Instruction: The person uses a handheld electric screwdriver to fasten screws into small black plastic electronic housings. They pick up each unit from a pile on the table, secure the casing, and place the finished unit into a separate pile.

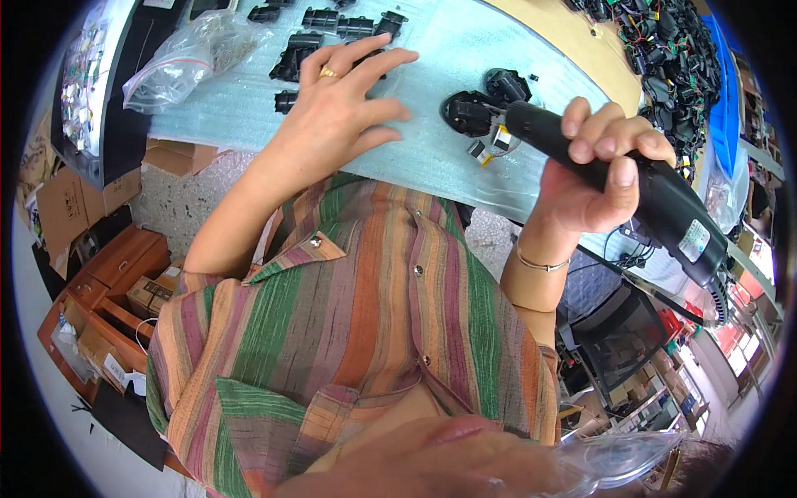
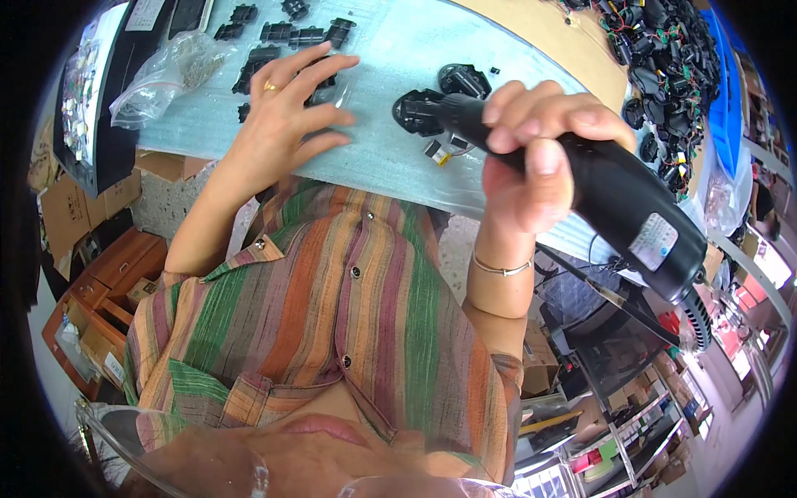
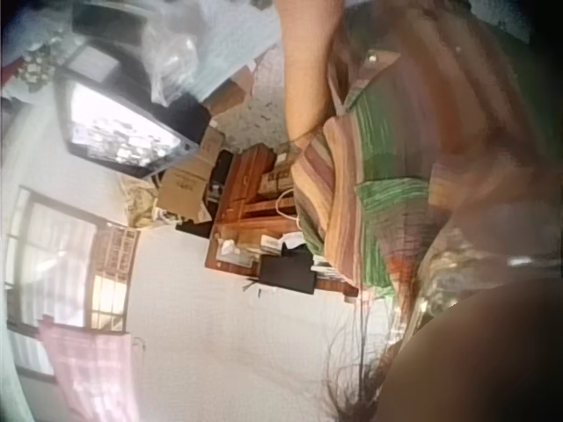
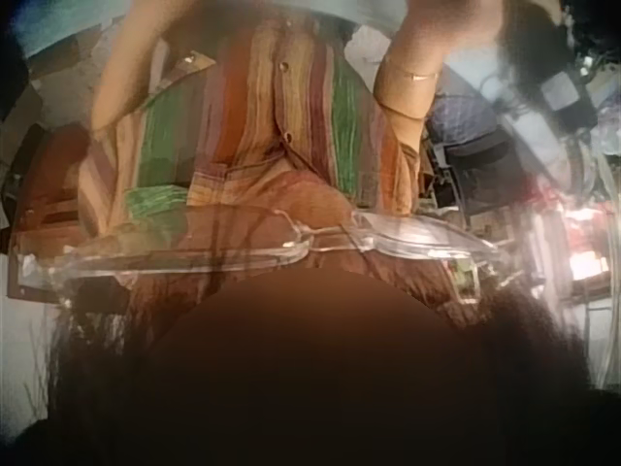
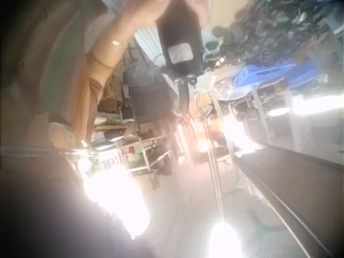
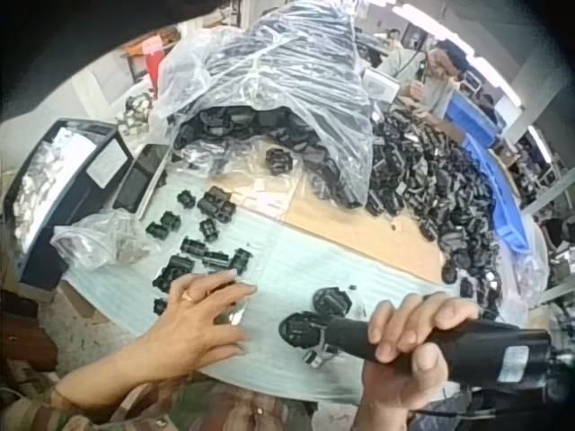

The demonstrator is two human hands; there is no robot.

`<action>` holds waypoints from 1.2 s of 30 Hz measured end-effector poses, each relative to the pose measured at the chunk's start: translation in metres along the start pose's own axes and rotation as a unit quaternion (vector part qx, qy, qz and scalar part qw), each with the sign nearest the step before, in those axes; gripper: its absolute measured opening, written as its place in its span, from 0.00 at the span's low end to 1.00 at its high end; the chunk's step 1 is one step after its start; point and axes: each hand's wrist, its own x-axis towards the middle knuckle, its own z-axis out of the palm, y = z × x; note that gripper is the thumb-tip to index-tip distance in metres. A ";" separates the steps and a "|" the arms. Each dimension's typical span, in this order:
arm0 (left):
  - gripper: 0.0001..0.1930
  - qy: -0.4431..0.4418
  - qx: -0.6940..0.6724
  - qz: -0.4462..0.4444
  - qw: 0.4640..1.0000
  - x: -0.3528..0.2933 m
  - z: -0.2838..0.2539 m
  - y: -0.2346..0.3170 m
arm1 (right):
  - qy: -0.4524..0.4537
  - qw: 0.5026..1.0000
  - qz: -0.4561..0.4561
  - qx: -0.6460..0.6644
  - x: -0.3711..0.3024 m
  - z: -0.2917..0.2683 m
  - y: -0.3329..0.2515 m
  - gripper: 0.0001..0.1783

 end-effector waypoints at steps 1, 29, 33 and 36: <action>0.08 -0.017 0.019 0.000 1.000 -0.003 -0.004 0.001 | 0.016 1.000 -0.002 -0.016 0.002 -0.008 -0.002 0.16; 0.20 0.022 0.023 0.126 0.992 0.075 0.046 0.025 | 0.107 0.988 0.002 -0.111 0.022 -0.035 0.019 0.17; 0.20 0.005 0.045 0.112 0.993 0.073 0.053 0.030 | 0.099 0.989 0.003 -0.106 0.020 -0.032 0.014 0.17; 0.20 0.005 0.046 0.108 0.993 0.073 0.051 0.032 | 0.109 0.988 0.007 -0.110 0.020 -0.032 0.013 0.17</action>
